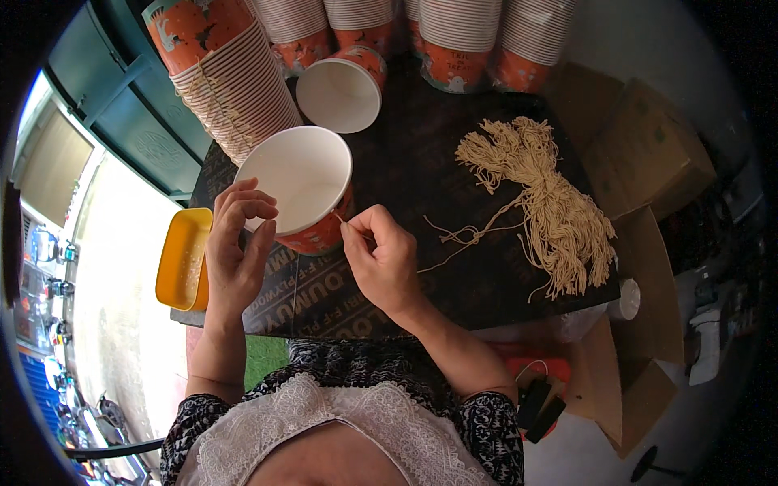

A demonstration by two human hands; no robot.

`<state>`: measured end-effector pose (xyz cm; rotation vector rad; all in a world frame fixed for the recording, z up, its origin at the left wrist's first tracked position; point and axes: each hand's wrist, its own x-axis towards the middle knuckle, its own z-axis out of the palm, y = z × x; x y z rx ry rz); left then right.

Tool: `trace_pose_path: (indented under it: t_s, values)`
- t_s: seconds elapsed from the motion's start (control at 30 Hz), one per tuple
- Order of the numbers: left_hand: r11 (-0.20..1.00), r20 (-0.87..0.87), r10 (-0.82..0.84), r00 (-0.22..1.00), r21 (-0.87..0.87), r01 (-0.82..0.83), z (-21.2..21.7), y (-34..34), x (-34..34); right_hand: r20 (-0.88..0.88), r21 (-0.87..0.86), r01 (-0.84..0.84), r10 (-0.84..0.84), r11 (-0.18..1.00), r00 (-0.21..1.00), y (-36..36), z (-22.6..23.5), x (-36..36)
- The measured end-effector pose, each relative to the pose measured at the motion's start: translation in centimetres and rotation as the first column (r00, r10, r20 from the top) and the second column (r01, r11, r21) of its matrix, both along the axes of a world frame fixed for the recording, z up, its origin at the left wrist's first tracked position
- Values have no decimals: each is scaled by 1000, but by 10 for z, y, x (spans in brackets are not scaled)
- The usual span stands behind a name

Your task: Threading and tying strings onto paper buckets for assembly and packaging.

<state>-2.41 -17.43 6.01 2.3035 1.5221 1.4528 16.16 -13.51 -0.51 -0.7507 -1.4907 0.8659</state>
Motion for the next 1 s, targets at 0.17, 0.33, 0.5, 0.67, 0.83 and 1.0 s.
trace_pose_path:
  t_s: [0.17, 0.33, 0.5, 0.67, 0.83, 1.0]
  values:
    - [1000, -35, -17, 999, -23, 16, 6, 4, 0, 5, -26, -16, 16, 1000, 1000, 4, 1, -2]
    - [979, -94, -149, 984, -155, 134, 21, 26, -2, 60, -4, -29, 29, 1000, 998, 12, 4, -4]
    - [895, -125, -284, 951, -391, 216, 19, 53, -4, 82, 19, -33, 31, 999, 996, 16, 5, -5]
    - [829, -283, -464, 840, -474, 298, 17, 71, -2, 87, -18, -54, 56, 998, 995, 17, 5, -6]
    - [802, -165, -379, 910, -549, 235, 22, 64, 0, 77, -3, -64, 64, 998, 995, 17, 5, -2]
    - [835, -131, -211, 969, -540, 109, 29, 41, 8, 175, 40, -12, 5, 999, 984, 8, 19, 9]
